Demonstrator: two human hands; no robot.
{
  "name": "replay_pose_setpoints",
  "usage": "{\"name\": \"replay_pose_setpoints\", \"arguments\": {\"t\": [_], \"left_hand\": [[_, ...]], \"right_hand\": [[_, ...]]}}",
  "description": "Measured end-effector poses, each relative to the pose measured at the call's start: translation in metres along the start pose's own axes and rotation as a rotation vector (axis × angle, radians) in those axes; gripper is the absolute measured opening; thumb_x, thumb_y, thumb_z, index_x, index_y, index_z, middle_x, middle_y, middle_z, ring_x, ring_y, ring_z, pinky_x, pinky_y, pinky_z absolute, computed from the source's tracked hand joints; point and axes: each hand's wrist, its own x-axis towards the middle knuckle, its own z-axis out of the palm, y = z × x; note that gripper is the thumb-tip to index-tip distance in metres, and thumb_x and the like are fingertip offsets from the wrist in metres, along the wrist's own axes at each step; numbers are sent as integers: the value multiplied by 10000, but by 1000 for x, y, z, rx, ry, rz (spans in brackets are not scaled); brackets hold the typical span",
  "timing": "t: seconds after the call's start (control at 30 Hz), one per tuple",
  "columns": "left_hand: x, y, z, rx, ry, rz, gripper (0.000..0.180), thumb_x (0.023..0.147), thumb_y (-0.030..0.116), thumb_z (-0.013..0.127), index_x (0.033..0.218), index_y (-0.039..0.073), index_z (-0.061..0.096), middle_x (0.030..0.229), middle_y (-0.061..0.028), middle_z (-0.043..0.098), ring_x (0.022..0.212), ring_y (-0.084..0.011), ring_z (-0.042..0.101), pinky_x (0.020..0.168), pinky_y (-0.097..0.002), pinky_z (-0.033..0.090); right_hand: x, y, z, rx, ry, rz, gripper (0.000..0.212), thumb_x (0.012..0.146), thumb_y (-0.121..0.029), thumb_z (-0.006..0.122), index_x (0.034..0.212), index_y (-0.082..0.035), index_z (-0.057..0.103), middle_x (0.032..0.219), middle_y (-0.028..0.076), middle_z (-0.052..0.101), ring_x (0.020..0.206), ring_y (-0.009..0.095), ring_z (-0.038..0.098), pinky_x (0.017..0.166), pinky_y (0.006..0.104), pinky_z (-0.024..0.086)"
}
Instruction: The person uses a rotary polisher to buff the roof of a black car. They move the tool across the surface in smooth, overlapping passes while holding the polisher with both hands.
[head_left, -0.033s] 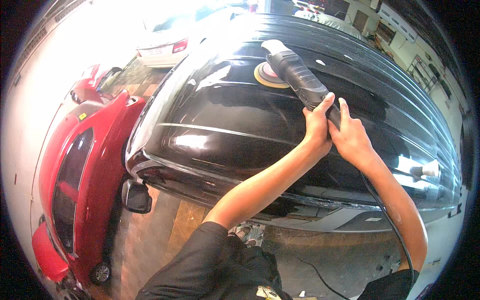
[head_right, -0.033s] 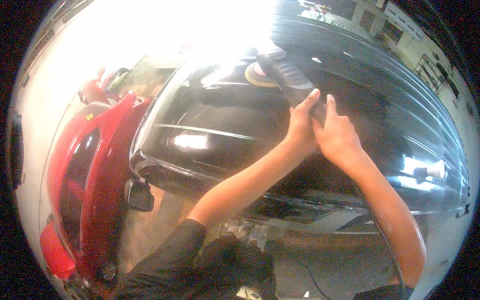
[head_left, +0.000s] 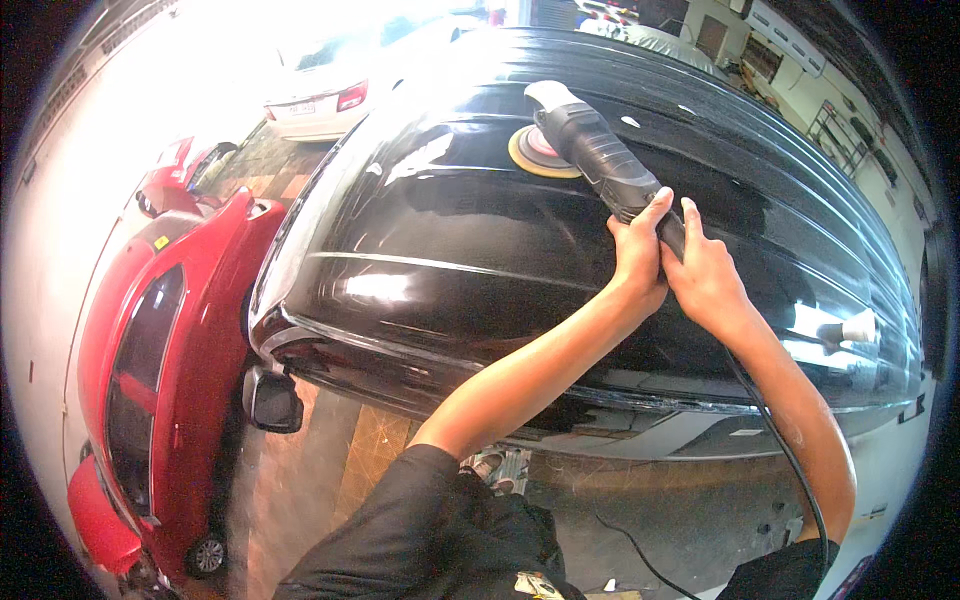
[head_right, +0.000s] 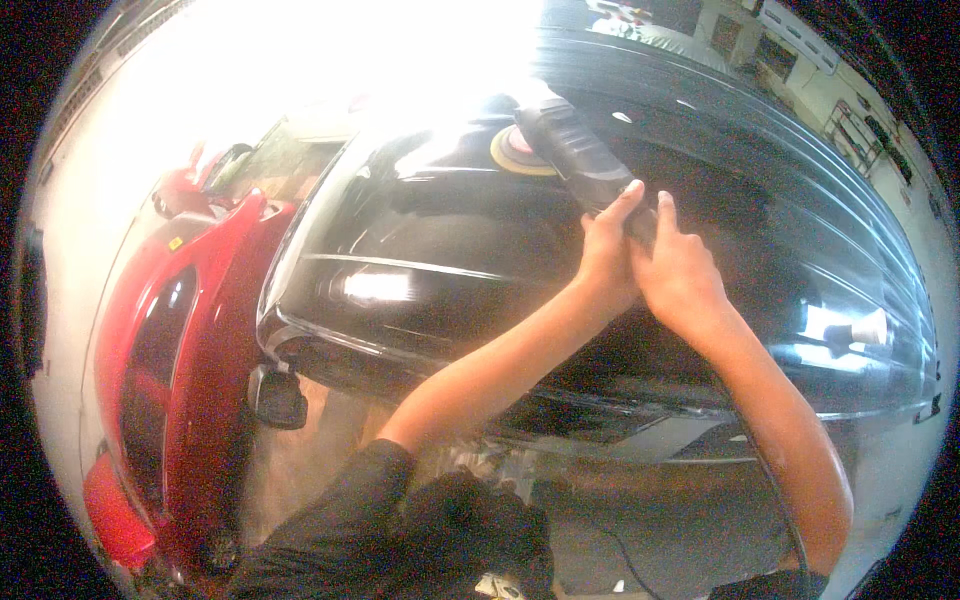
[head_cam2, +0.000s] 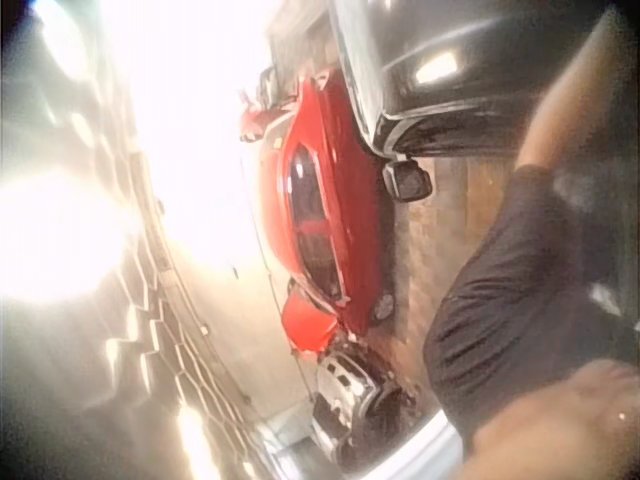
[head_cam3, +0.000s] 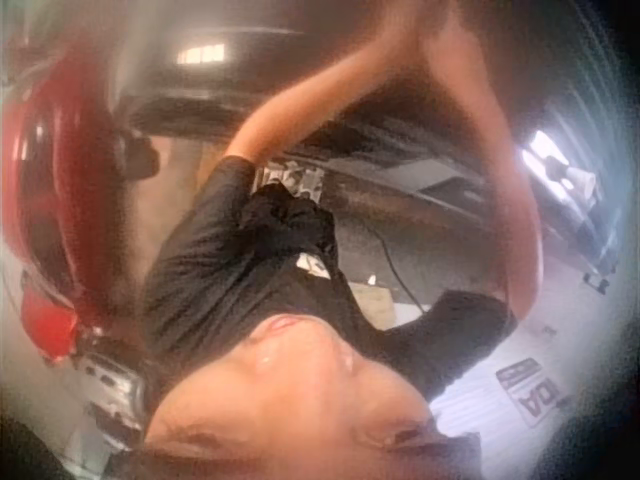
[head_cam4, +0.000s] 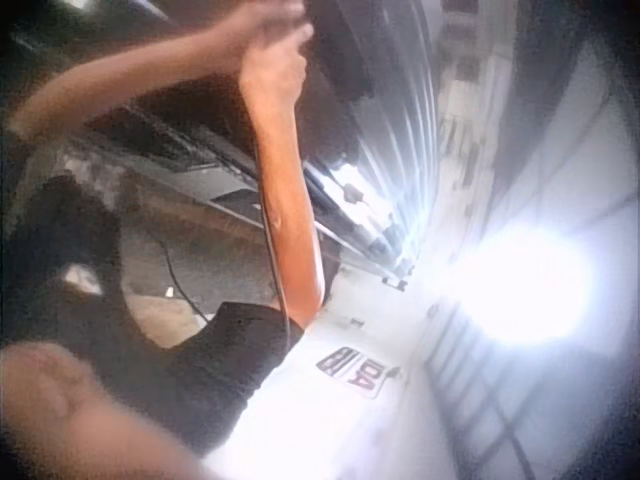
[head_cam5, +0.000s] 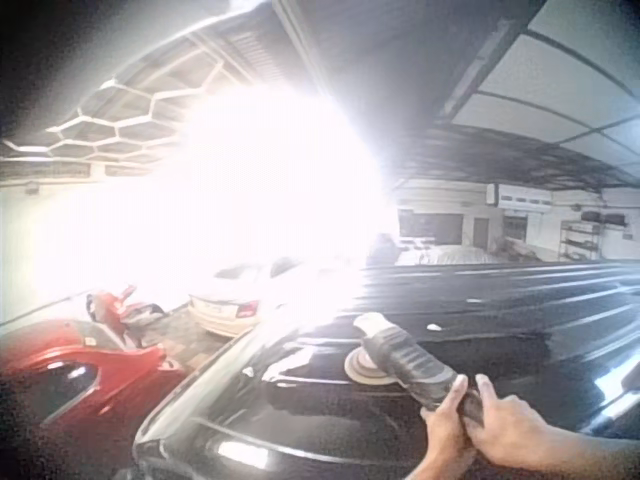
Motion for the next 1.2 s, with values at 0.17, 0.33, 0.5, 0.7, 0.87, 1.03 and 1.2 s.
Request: {"name": "replay_pose_setpoints", "arguments": {"t": [0.17, 0.33, 0.5, 0.7, 0.87, 1.03, 1.2], "left_hand": [[-9, -17, 6, 20, -88, -46, 615, 894, 265, 784, 1317, 81, 378, 1103, -120, 569, 956, -261, 629, 823, -442, 556], [-4, -8, -1, 79, -97, -67, 576, 892, 330, 786, 1263, 77, 425, 1055, -106, 586, 907, -245, 636, 777, -434, 562], [21, 12, -20, 60, -175, -7, 681, 854, 317, 835, 1252, 46, 354, 1059, -114, 568, 859, -213, 643, 769, -392, 579], [18, 79, -39, 55, -87, 46, 575, 880, 299, 806, 1201, 28, 413, 952, -143, 617, 752, -256, 685, 629, -426, 601], [26, 142, -54, 163, -108, -44, 501, 894, 344, 784, 1116, -12, 510, 841, -121, 634, 655, -251, 671, 566, -414, 579], [19, 178, -56, 327, -26, 9, 559, 868, 342, 813, 1146, -35, 508, 839, -110, 615, 660, -245, 650, 565, -420, 560], [27, 213, -84, 355, -6, 52, 429, 875, 335, 793, 1066, 12, 584, 826, -72, 610, 693, -217, 621, 618, -409, 517]], "right_hand": [[-16, 31, 0, 141, 11, -57, 762, 982, -336, 585, 1576, -44, 206, 1019, 384, 666, 1001, 552, 645, 913, 589, 512], [-31, 15, -6, 312, 3, -112, 729, 976, -253, 587, 1585, -116, 210, 989, 382, 665, 982, 556, 641, 892, 604, 508], [-15, 7, 10, 358, 98, -306, 731, 963, -231, 590, 1595, -191, 226, 1004, 357, 676, 981, 557, 636, 879, 611, 510], [2, -44, 27, 705, -58, -227, 775, 928, -206, 664, 1583, -120, 258, 1436, 225, 511, 738, 294, 653, 665, 390, 532], [9, -96, 30, 1172, -330, -76, 791, 930, -206, 651, 1595, -98, 237, 1095, 185, 633, 500, 166, 560, 409, 323, 437], [16, -125, 42, 1404, -435, -11, 655, 1024, -317, 550, 1592, -241, 232, 822, 78, 542, 472, 117, 495, 344, 225, 340], [16, -169, 65, 1302, -387, 15, 646, 1004, -313, 565, 1580, -248, 279, 811, 68, 558, 490, 136, 496, 353, 267, 344]]}}
